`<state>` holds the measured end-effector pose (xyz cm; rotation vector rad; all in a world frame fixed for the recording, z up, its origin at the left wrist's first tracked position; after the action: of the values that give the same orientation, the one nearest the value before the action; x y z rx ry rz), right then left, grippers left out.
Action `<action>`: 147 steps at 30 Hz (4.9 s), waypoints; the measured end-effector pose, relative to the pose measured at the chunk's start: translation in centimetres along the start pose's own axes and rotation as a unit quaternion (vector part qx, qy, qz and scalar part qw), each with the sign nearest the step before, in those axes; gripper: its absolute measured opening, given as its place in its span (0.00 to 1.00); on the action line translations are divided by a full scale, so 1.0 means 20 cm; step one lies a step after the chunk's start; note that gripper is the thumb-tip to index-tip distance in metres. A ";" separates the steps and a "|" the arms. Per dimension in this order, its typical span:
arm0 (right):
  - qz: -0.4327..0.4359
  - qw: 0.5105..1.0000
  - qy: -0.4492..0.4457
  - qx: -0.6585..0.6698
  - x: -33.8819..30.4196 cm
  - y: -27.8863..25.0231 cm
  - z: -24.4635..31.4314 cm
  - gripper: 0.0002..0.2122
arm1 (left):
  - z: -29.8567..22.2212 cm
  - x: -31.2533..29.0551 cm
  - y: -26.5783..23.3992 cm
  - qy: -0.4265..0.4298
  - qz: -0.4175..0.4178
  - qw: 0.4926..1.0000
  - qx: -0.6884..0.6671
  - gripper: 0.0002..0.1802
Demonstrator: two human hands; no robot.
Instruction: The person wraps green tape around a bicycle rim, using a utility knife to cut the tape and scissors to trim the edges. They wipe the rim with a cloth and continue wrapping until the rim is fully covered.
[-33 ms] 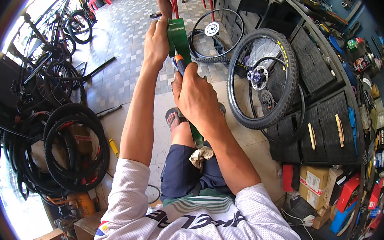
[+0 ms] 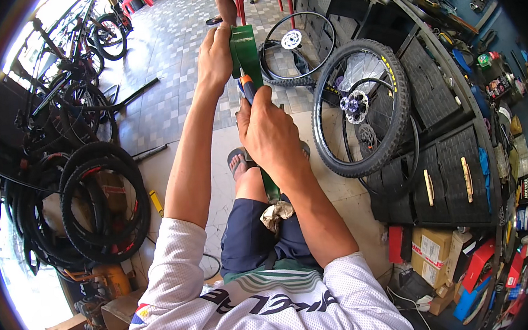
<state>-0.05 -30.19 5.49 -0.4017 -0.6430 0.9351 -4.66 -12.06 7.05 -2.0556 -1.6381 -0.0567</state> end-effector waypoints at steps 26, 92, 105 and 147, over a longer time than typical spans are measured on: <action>0.020 0.999 0.011 -0.038 0.01 0.03 -0.03 0.16 | 0.00 0.05 0.02 -0.002 0.024 1.000 -0.010 0.30; -0.281 0.755 0.330 -0.492 -0.43 -2.98 -1.23 0.22 | 0.03 0.03 -0.04 -0.032 0.096 0.985 -0.141 0.25; 0.186 0.965 -0.176 -0.048 -0.97 -0.14 -0.59 0.18 | 0.02 0.02 0.03 -0.126 0.291 0.841 -0.438 0.28; 0.144 0.902 0.070 0.401 0.01 0.14 -0.50 0.29 | -0.31 0.35 -0.01 0.005 0.214 0.882 -0.419 0.20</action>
<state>4.99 -28.95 -3.56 0.1854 -0.0250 1.3497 -1.14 -8.16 14.83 -3.0006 -1.1975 -0.7352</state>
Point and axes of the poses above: each hand's wrist, its own x-axis towards the middle knuckle, its own y-axis out of the palm, z = x × y, the point moved 6 cm from there along x, towards the middle knuckle, and after that the axes turned 9 degrees about x, right-handed, at the moved point
